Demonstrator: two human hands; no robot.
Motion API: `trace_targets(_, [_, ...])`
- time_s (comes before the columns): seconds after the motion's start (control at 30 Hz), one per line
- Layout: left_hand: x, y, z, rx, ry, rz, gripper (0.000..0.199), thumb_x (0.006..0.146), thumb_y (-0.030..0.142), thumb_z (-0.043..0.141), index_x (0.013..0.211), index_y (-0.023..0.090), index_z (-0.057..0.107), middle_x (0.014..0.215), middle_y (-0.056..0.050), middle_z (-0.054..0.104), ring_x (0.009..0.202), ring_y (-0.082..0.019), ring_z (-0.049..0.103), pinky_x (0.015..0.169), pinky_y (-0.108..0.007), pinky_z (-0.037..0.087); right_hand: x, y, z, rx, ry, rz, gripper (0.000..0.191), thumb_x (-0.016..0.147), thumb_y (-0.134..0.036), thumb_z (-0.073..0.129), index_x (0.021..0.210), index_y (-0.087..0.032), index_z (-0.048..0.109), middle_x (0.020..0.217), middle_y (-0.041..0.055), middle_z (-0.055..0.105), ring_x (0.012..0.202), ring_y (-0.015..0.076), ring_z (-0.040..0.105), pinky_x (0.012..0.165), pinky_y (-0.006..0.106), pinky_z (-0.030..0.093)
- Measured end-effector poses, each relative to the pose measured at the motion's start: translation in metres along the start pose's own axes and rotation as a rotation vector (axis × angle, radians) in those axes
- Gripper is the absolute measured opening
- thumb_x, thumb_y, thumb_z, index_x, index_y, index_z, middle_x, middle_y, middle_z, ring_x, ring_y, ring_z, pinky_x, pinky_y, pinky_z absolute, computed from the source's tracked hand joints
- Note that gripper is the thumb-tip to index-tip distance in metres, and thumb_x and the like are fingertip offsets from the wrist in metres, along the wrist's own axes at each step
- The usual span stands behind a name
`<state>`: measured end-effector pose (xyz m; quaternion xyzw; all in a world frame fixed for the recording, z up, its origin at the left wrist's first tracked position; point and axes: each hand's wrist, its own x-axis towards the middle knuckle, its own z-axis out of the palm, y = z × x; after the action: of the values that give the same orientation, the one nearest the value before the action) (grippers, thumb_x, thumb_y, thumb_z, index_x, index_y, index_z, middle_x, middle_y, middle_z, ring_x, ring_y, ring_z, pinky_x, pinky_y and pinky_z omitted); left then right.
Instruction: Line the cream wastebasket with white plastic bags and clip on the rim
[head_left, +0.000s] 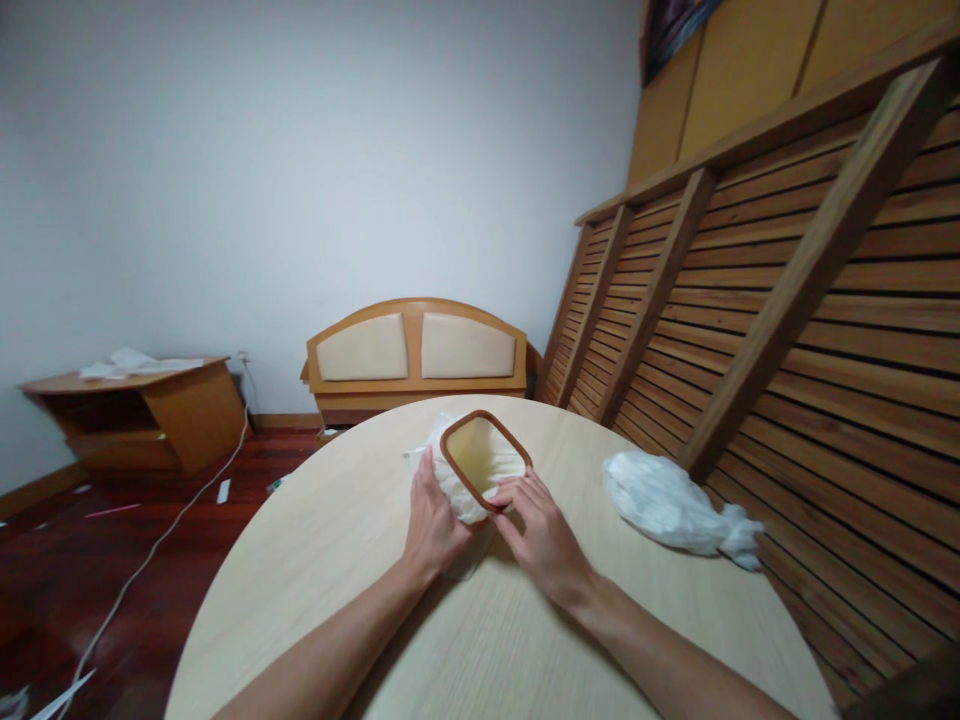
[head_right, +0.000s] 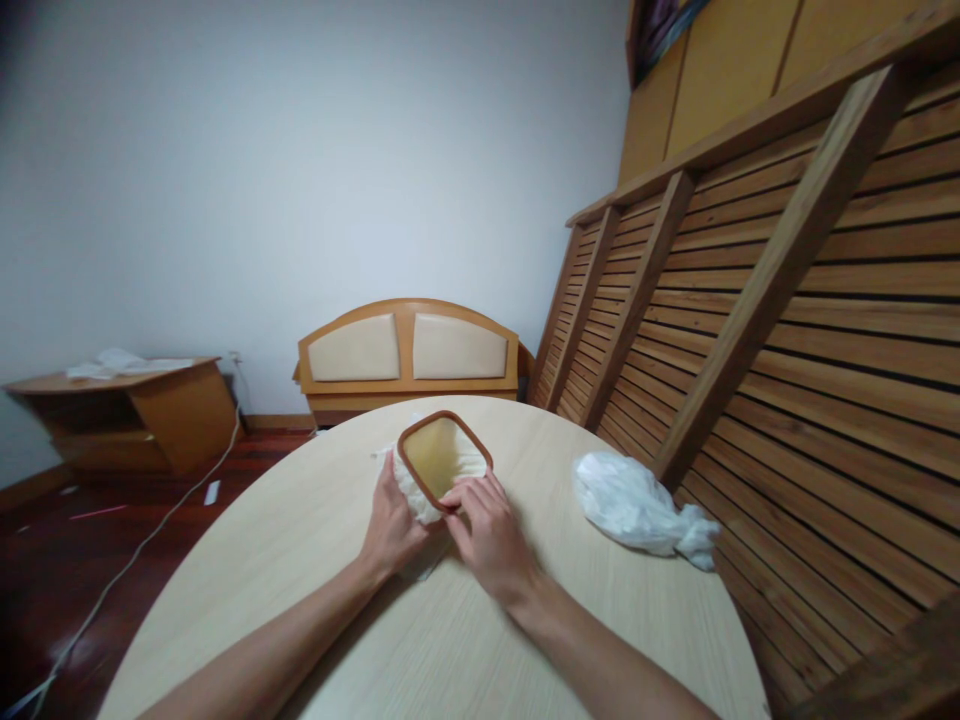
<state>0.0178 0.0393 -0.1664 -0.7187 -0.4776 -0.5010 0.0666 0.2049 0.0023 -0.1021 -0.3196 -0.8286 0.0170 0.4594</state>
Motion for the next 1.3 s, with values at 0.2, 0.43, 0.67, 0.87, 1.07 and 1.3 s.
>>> trace_targets(0.2, [0.008, 0.001, -0.010, 0.079, 0.017, 0.167, 0.114, 0.072, 0.049, 0.075, 0.154, 0.012, 0.003, 0.143, -0.026, 0.038, 0.135, -0.041, 0.040, 0.109, -0.060, 0.039, -0.001, 0.003, -0.017, 0.066, -0.027, 0.058, 0.026, 0.084, -0.026, 0.067, 0.107, -0.022, 0.057, 0.114, 0.0098, 0.064, 0.118, 0.0264, 0.056, 0.105, 0.049, 0.044])
trace_targets(0.43, [0.006, 0.017, -0.015, 0.160, -0.073, 0.364, 0.099, 0.079, 0.040, 0.071, 0.152, 0.018, 0.009, 0.144, -0.023, 0.038, 0.138, -0.038, 0.036, 0.114, -0.063, 0.029, -0.004, 0.021, -0.020, 0.103, 0.011, 0.329, 0.099, 0.074, -0.049, 0.076, 0.151, -0.020, 0.022, 0.158, 0.0176, 0.026, 0.147, 0.0318, 0.025, 0.120, 0.053, 0.026])
trace_targets(0.67, [0.006, 0.016, -0.016, 0.198, -0.114, 0.398, 0.087, 0.082, 0.030, 0.065, 0.151, 0.022, 0.012, 0.145, -0.021, 0.038, 0.140, -0.036, 0.036, 0.116, -0.060, 0.026, -0.006, 0.023, -0.018, 0.137, -0.028, 0.377, 0.106, 0.070, -0.041, 0.077, 0.154, -0.021, 0.014, 0.155, 0.0180, 0.028, 0.145, 0.0331, 0.028, 0.120, 0.055, 0.025])
trace_targets(0.87, [0.005, 0.016, -0.016, 0.205, -0.118, 0.382, 0.086, 0.080, 0.029, 0.066, 0.150, 0.022, 0.015, 0.144, -0.021, 0.038, 0.138, -0.036, 0.036, 0.117, -0.060, 0.024, -0.007, 0.026, -0.016, 0.152, 0.036, 0.332, 0.101, 0.068, -0.036, 0.076, 0.151, -0.021, 0.022, 0.150, 0.0173, 0.034, 0.141, 0.0331, 0.034, 0.119, 0.054, 0.029])
trace_targets(1.07, [0.003, 0.020, -0.014, 0.216, -0.120, 0.364, 0.084, 0.080, 0.030, 0.066, 0.149, 0.021, 0.019, 0.143, -0.020, 0.039, 0.138, -0.036, 0.036, 0.117, -0.060, 0.024, -0.007, 0.029, -0.016, 0.153, 0.051, 0.316, 0.095, 0.067, -0.035, 0.075, 0.149, -0.018, 0.029, 0.149, 0.0165, 0.037, 0.140, 0.0316, 0.036, 0.119, 0.050, 0.029])
trace_targets(1.3, [0.005, 0.015, -0.015, 0.182, -0.103, 0.288, 0.093, 0.078, 0.035, 0.070, 0.151, 0.022, 0.013, 0.142, -0.020, 0.037, 0.136, -0.037, 0.037, 0.115, -0.060, 0.029, -0.003, 0.029, -0.026, 0.281, 0.034, 0.319, 0.093, 0.071, -0.033, 0.069, 0.152, -0.026, 0.026, 0.150, 0.0146, 0.035, 0.138, 0.0337, 0.038, 0.111, 0.056, 0.039])
